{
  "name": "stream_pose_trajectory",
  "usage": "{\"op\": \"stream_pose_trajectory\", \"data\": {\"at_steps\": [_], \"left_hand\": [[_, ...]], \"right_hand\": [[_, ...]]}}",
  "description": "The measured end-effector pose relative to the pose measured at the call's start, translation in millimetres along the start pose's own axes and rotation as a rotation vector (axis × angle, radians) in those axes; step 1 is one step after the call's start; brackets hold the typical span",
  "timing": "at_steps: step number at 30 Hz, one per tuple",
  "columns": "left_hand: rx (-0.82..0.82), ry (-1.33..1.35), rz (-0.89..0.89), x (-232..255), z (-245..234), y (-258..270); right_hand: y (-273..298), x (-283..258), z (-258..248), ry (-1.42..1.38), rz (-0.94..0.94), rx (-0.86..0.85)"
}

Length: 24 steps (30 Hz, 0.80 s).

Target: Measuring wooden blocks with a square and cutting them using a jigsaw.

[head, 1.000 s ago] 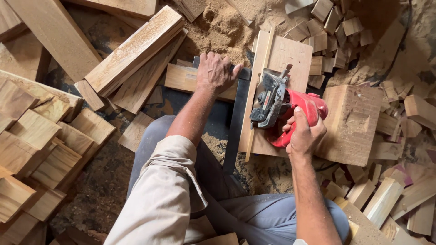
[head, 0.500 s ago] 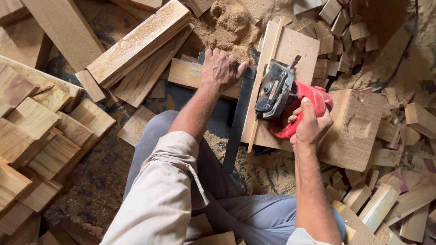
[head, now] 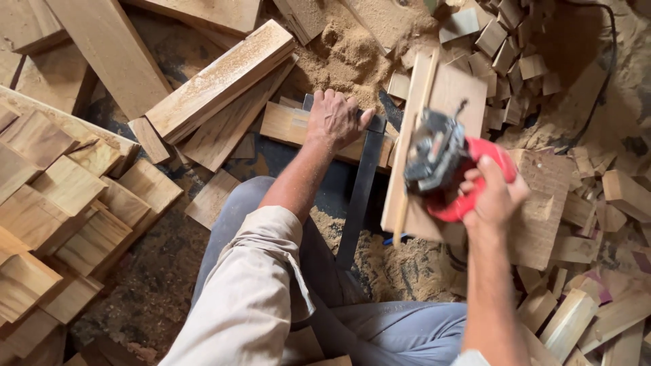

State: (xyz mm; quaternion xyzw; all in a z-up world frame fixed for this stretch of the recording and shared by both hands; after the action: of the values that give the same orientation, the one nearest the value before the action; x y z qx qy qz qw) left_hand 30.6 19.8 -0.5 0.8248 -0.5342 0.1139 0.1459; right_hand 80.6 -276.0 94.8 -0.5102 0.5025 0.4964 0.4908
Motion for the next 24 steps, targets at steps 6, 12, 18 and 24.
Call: {"op": "stream_pose_trajectory", "data": {"at_steps": [6, 12, 18, 24], "left_hand": [[0.017, 0.007, 0.014, 3, -2, 1], [0.381, 0.085, 0.095, 0, 21, 0], [0.368, -0.044, 0.121, 18, -30, 30], [0.239, -0.138, 0.122, -6, -18, 105]], "right_hand": [[49, -6, -69, 0.121, 0.049, 0.068], [48, 15, -101, 0.096, 0.093, 0.129], [47, 29, -98, 0.012, 0.193, 0.095], [39, 27, -98, 0.172, 0.266, 0.132]]}}
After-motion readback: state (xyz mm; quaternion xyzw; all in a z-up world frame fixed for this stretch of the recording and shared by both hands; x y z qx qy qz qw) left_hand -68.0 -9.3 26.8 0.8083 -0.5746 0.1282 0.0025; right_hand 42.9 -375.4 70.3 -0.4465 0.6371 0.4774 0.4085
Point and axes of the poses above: each hand's wrist, its own y-axis away from the middle knuckle, its own z-axis out of the palm, x = y × z, the point moved 3 cm from there along -y, towards the middle knuckle, and after that the axes turned 5 degrees about -z, right-handed, at the moved point
